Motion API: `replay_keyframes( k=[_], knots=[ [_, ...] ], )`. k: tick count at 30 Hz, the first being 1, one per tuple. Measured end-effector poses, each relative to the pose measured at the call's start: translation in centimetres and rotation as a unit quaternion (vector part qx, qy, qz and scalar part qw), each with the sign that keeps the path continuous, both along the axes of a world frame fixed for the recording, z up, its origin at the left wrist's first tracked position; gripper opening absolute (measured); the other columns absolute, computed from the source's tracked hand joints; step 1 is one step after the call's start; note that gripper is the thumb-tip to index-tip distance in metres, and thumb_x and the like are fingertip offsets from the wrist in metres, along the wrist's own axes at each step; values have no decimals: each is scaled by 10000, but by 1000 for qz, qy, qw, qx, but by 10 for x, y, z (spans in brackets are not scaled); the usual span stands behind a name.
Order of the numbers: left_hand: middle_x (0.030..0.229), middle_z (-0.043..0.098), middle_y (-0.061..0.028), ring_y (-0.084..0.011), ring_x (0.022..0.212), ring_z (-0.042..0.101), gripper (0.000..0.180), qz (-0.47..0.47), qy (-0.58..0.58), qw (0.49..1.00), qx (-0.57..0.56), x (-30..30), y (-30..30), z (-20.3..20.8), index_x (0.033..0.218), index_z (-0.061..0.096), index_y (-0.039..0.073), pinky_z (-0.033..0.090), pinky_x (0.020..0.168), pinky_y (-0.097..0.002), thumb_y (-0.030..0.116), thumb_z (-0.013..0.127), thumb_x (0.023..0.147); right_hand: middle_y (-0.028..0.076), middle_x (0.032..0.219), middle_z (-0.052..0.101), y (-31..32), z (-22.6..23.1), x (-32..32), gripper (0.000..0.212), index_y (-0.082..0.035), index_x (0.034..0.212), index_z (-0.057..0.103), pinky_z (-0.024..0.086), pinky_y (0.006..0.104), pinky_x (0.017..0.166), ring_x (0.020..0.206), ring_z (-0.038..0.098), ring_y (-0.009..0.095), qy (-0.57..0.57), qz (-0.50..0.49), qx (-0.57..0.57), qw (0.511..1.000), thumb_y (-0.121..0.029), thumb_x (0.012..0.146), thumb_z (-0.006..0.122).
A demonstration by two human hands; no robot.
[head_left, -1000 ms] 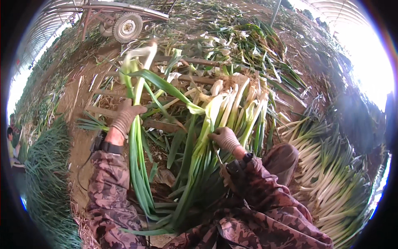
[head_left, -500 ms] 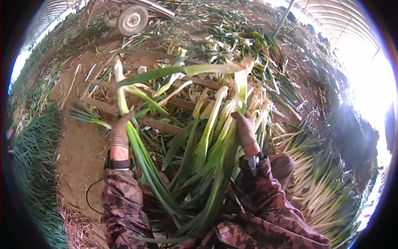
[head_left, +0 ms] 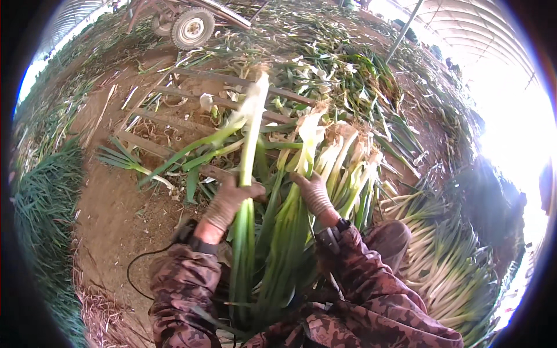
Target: The person peels the outer layers from leeks by hand, trims the roots and green tops using shears, and places the cleaned leeks onto a pile.
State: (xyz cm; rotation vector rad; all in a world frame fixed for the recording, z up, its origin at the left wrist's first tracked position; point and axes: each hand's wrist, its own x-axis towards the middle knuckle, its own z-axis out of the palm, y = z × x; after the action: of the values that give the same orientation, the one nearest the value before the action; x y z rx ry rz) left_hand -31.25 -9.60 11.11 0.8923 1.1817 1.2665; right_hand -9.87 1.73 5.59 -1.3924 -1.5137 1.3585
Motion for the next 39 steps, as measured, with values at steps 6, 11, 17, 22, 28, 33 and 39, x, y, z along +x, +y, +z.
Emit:
replay_keyframes(
  k=[6,11,17,22,28,33,39],
  knots=[
    [946,641,-34,-130,860,581,521,-76,61,995,-17,35,10,-42,1138,619,9,495,792,-278,209,831,706,126,871,706,-37,-2,-23,498,67,1025,666,510,337,714,764,647,198,-156,15,20,987,-416,914,618],
    [936,679,-70,-175,809,635,449,-71,-133,986,-78,32,-10,-54,1088,639,2,518,771,-312,53,770,663,140,719,653,-19,65,0,474,37,935,665,538,356,639,657,660,265,-275,270,-62,921,-404,981,497],
    [884,651,-48,-164,767,619,522,-47,-25,996,-74,5,-10,-46,1093,615,3,525,740,-297,110,775,608,101,1013,651,96,198,22,267,-41,1115,642,547,322,764,868,627,202,-361,31,160,918,-208,917,579],
    [878,660,-65,-171,752,618,486,12,-29,998,-60,-9,0,-28,1064,630,-9,522,727,-300,108,761,611,245,1362,493,131,142,27,700,59,1328,453,405,429,1081,1307,453,326,-368,-48,231,900,-304,809,751],
    [872,665,-90,-192,760,634,401,63,-40,996,-48,-13,-6,-38,1040,639,-33,527,726,-324,42,746,662,256,1090,638,12,-12,-23,637,74,1113,585,532,407,867,1015,644,346,-492,94,-18,866,-465,801,719],
    [906,661,-98,-211,793,629,441,83,-27,992,-91,-4,-3,-54,1038,641,-30,511,758,-332,73,782,633,261,1114,612,13,-33,-22,778,65,1179,473,519,408,900,1004,634,403,-441,-20,15,897,-386,654,828],
    [849,667,-91,-195,740,631,356,79,-26,995,-63,-4,1,-58,998,650,-27,513,715,-314,81,759,676,165,881,613,45,10,-13,471,59,1107,483,517,373,711,772,591,256,-79,-124,136,980,-131,746,719]
  ],
)
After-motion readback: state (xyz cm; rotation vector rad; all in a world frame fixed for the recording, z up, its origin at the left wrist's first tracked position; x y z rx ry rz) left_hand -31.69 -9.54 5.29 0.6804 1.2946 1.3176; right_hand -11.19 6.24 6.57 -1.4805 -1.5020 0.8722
